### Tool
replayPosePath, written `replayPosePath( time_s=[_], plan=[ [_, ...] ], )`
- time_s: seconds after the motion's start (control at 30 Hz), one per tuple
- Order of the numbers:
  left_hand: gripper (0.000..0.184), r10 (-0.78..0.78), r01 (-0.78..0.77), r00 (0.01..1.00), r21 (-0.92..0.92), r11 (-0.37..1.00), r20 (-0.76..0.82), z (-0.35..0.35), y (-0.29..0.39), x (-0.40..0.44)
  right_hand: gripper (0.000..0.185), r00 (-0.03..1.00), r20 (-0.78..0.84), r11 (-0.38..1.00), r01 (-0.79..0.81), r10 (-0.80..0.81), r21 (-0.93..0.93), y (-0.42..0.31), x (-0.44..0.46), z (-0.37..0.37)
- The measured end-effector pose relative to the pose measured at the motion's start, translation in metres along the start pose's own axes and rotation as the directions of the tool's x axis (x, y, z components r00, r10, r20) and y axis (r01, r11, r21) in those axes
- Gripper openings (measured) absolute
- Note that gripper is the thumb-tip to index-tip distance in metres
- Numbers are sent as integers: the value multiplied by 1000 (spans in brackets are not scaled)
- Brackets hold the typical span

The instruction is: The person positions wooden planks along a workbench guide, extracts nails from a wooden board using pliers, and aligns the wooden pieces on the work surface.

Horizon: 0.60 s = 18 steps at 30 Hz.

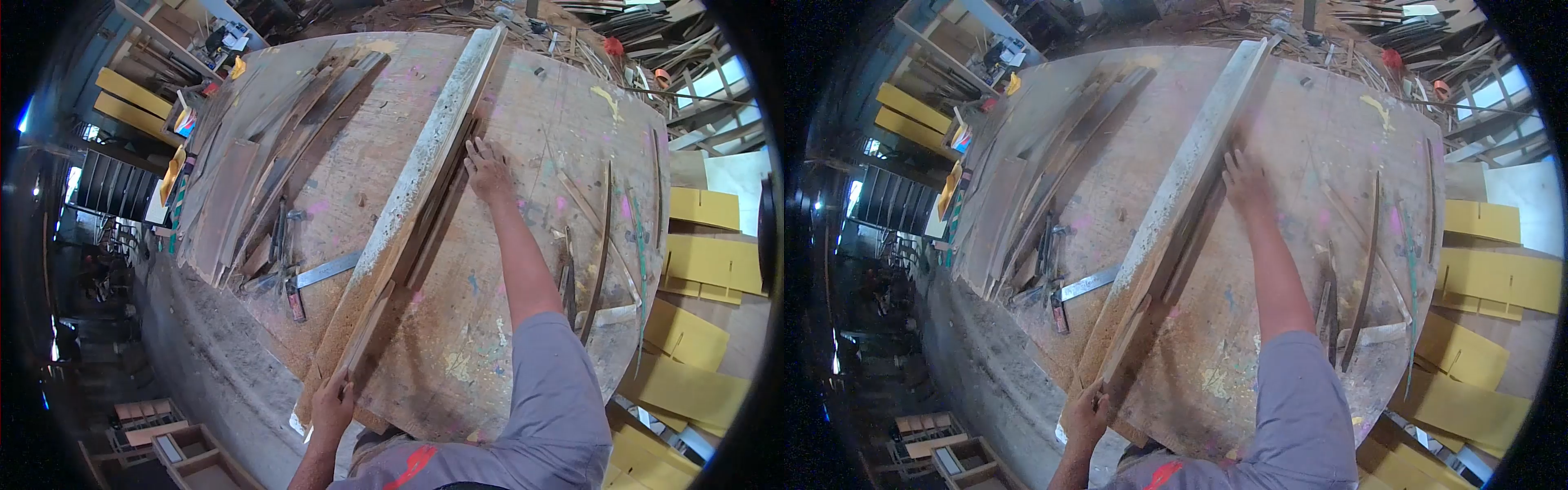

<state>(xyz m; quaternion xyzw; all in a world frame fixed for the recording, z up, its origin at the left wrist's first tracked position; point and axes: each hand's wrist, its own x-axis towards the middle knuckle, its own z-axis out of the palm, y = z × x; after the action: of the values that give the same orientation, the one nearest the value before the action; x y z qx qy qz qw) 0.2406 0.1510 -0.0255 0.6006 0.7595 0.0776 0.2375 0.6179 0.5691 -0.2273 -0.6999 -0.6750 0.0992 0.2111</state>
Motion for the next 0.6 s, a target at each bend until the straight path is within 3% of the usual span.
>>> replayPosePath(
  time_s=[0.17, 0.27, 0.37, 0.6],
  plan=[
    [38, 30, -30, 1000, 13, 999, 1, 2, 9, 14, 57, 1000, 10, 1000, -4, 4, -3, -3, 2, 0],
    [38, -44, 44, 998, 2, 999, 33, 4, 20, 22, 57, 1000, 10, 1000, 6, -6, -12, -3, 1, 0],
    [39, 58, -59, 997, -34, 998, -44, 20, 9, 30, 57, 999, -8, 998, 35, -36, -45, 2, 2, 5],
    [40, -29, 29, 1000, -88, 996, -1, 27, 25, 44, 57, 1000, 18, 1000, 15, -15, -17, -2, 1, 0]
  ],
)
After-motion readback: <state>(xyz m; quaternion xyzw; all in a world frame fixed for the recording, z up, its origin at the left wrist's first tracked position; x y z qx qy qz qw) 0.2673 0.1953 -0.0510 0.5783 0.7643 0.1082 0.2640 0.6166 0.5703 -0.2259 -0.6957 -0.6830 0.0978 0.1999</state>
